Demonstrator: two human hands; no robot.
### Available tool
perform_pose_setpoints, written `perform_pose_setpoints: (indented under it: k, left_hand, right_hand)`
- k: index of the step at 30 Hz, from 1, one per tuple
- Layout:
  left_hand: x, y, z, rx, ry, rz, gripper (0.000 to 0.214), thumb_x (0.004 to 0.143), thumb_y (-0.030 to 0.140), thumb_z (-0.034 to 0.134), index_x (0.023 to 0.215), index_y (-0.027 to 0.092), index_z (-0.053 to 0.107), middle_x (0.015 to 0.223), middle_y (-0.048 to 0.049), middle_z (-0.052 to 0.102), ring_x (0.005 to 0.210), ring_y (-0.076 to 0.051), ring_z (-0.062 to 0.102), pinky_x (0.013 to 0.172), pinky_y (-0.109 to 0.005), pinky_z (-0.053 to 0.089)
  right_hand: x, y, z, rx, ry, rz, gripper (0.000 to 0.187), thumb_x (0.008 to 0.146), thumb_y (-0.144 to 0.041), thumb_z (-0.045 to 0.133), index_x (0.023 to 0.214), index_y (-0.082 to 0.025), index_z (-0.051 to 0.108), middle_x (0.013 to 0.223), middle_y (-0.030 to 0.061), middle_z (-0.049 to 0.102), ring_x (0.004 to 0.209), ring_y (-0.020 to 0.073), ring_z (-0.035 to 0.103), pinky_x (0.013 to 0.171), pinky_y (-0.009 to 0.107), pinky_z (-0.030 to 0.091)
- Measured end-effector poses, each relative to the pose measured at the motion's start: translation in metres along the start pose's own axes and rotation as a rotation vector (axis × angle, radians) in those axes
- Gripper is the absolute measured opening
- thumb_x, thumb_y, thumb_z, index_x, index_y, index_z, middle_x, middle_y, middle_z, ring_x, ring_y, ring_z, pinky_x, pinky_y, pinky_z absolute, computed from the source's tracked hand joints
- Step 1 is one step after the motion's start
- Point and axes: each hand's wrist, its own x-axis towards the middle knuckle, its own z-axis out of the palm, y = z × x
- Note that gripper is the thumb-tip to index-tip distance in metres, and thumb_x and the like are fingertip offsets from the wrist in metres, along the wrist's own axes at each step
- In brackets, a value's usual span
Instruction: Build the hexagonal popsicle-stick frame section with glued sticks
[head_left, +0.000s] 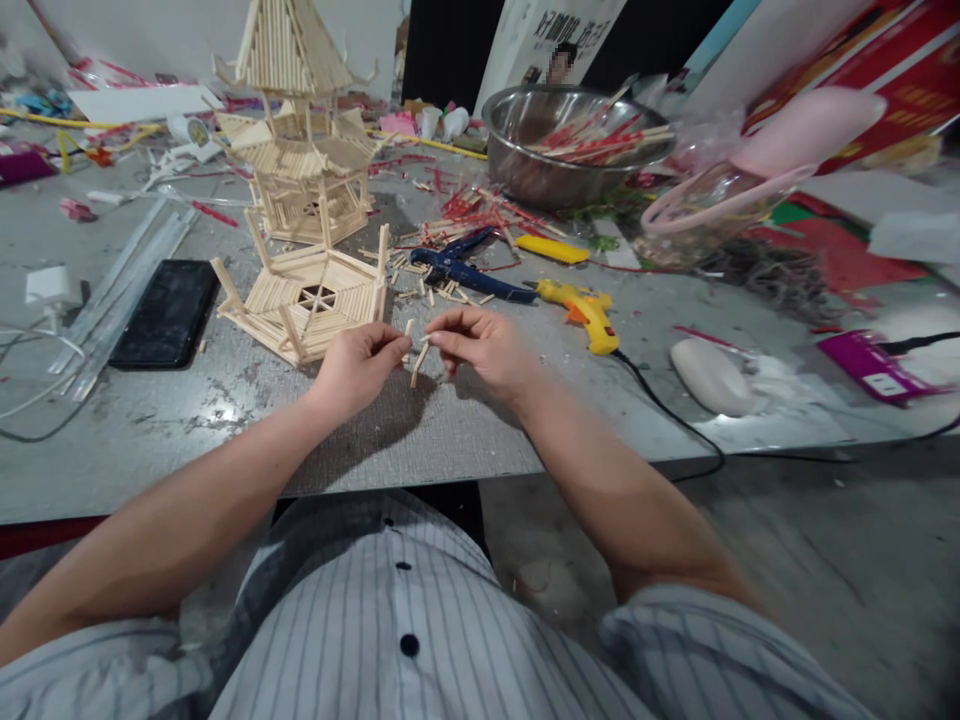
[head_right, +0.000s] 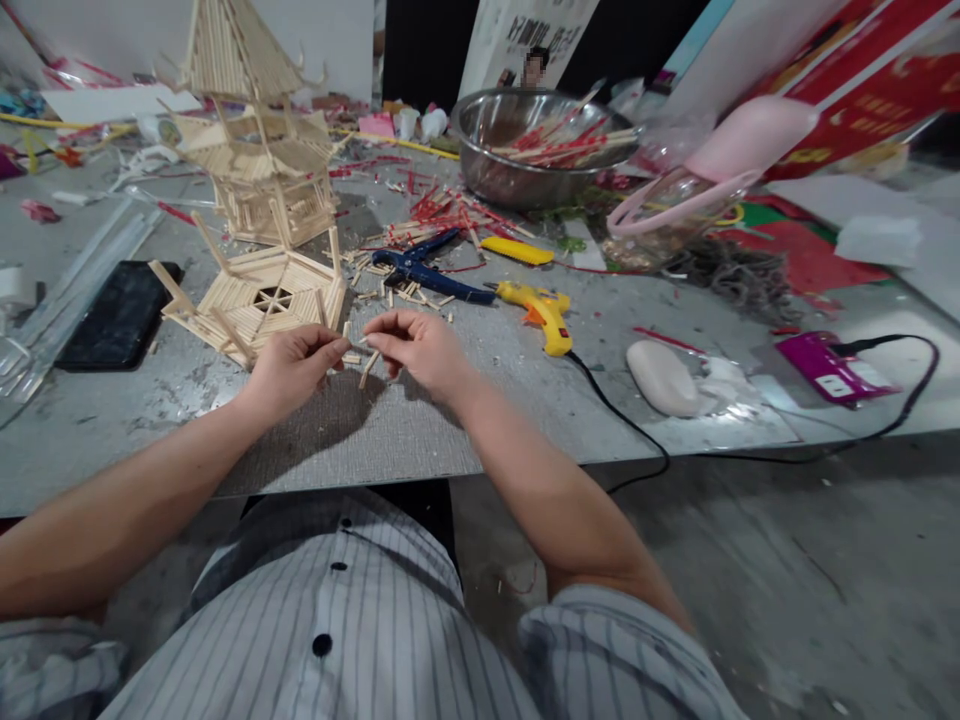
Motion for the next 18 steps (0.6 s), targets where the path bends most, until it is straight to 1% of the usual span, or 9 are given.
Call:
perform_pose_setpoints:
  k: [4,6,8,9,10,12,14,16,18]
  left_hand:
    - [0.0,-0.002,0.001,0.009,-0.033,0.042,0.019,0.083,0.03,0.051,0.071,0.017,0.056,0.06,0.0018,0.054,0.051,-0.009,0.042,0.048,-0.022,0.033]
    - [0.0,-0.003,0.001,0.022,-0.064,0.063,0.018,0.084,0.03,0.048,0.071,0.018,0.053,0.059,0.002,0.052,0.052,-0.009,0.042,0.049,-0.022,0.032]
    - [0.0,-0.005,0.002,0.028,-0.081,0.079,0.018,0.085,0.03,0.046,0.071,0.019,0.05,0.059,0.0021,0.05,0.052,-0.01,0.041,0.05,-0.023,0.032]
    - [0.0,-0.006,0.002,0.028,-0.08,0.088,0.018,0.085,0.03,0.045,0.072,0.019,0.049,0.06,0.0019,0.049,0.053,-0.01,0.041,0.05,-0.023,0.032]
    - [0.0,-0.006,0.002,0.025,-0.075,0.097,0.018,0.086,0.031,0.044,0.073,0.02,0.048,0.061,0.0017,0.049,0.053,-0.01,0.041,0.05,-0.023,0.032]
    - [0.001,-0.008,0.002,0.022,-0.065,0.114,0.017,0.086,0.031,0.043,0.074,0.02,0.047,0.062,0.0016,0.048,0.055,-0.011,0.041,0.051,-0.023,0.032]
    - [0.001,-0.008,0.002,0.03,-0.065,0.12,0.018,0.087,0.032,0.041,0.073,0.02,0.046,0.061,0.002,0.046,0.055,-0.011,0.04,0.052,-0.023,0.032]
    - [0.0,-0.008,0.002,0.042,-0.071,0.112,0.019,0.087,0.032,0.041,0.072,0.021,0.045,0.06,0.0027,0.043,0.055,-0.011,0.039,0.053,-0.023,0.032]
    - [-0.001,-0.006,0.001,0.044,-0.072,0.099,0.019,0.087,0.032,0.04,0.073,0.021,0.044,0.059,0.0033,0.041,0.055,-0.011,0.039,0.053,-0.024,0.031]
  right_hand:
    - [0.006,0.001,-0.029,-0.567,0.206,-0.045,0.008,0.074,-0.021,0.064,0.078,-0.019,0.07,0.076,0.0022,0.069,0.065,0.0135,0.058,0.066,0.03,0.047]
    - [0.013,0.004,-0.043,-0.765,0.208,0.019,0.013,0.075,-0.017,0.061,0.08,-0.019,0.073,0.082,0.0052,0.072,0.074,0.0181,0.062,0.074,0.034,0.048]
    - [0.02,0.008,-0.057,-0.863,0.233,0.055,0.019,0.077,-0.018,0.06,0.089,-0.02,0.075,0.092,0.007,0.073,0.082,0.0208,0.065,0.08,0.036,0.049]
    - [0.022,0.01,-0.065,-0.893,0.294,0.053,0.023,0.079,-0.019,0.06,0.095,-0.021,0.075,0.098,0.0078,0.073,0.086,0.0215,0.066,0.083,0.037,0.049]
    - [0.024,0.011,-0.075,-0.915,0.39,0.048,0.025,0.08,-0.02,0.058,0.1,-0.02,0.074,0.102,0.0089,0.072,0.091,0.0221,0.066,0.086,0.037,0.048]
    - [0.026,0.014,-0.097,-0.946,0.668,0.082,0.029,0.083,-0.018,0.053,0.104,-0.015,0.072,0.104,0.0116,0.071,0.099,0.0229,0.066,0.091,0.037,0.047]
    - [0.023,0.017,-0.121,-0.961,0.835,0.184,0.033,0.082,-0.017,0.052,0.11,-0.012,0.068,0.106,0.0136,0.07,0.1,0.0243,0.065,0.088,0.038,0.048]
    - [0.019,0.022,-0.14,-1.001,0.842,0.374,0.031,0.077,-0.018,0.058,0.106,-0.012,0.068,0.102,0.0154,0.07,0.098,0.028,0.065,0.084,0.04,0.049]
    - [0.016,0.028,-0.154,-1.049,0.781,0.516,0.029,0.073,-0.022,0.064,0.1,-0.012,0.069,0.098,0.0179,0.069,0.096,0.0312,0.065,0.08,0.041,0.048]
